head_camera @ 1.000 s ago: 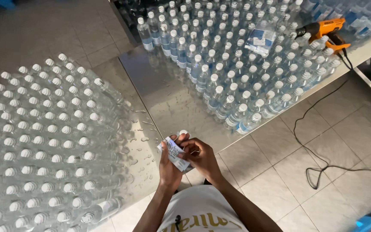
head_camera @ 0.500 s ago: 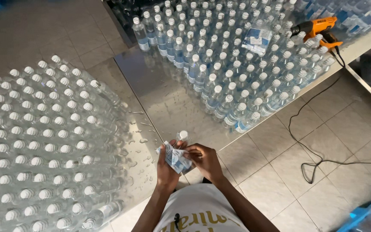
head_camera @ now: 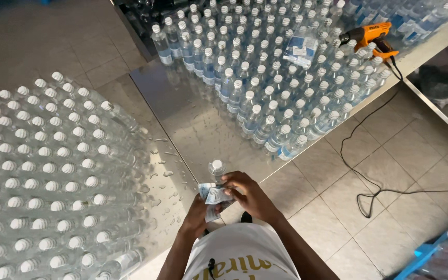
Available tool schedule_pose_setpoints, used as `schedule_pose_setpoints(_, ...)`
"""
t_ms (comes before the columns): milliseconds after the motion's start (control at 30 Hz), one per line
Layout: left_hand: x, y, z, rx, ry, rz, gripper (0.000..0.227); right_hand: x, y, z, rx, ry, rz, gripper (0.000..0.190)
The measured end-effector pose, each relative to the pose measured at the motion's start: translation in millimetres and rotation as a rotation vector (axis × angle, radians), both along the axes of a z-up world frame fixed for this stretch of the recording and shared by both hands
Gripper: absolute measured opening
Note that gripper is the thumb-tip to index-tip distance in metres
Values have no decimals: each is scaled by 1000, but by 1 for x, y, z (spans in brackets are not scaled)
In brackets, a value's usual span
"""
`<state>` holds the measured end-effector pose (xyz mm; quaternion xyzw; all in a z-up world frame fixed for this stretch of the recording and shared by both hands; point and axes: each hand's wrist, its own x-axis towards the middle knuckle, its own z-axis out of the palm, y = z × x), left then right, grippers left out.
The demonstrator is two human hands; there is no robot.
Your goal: The person repeatedly picks up clear plastic water bottles from a large stack on a metal table and applies a small rectangular label to the side of each bottle. After labeling, the person places the bottle back onto the stack. The process is repeated continuously.
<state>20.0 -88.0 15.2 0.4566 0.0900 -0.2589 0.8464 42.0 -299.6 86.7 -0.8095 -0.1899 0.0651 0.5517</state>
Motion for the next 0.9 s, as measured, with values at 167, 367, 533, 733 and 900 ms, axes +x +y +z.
schedule_pose_setpoints(167,2,-2,-15,-22,133,12,22,-5,-2,17,-161,-106,60,14)
schedule_pose_setpoints(367,18,1,0,207,121,144,18,4,-10,30,-254,-89,103,14)
schedule_pose_setpoints(533,54,8,25,255,-49,345,10,42,-12,57,-295,-125,191,8)
schedule_pose_setpoints(733,102,11,15,411,-354,384,16,108,-11,33,-376,-338,167,7)
schedule_pose_setpoints(900,115,7,-7,419,-332,402,14,138,-11,11,-427,-299,237,8)
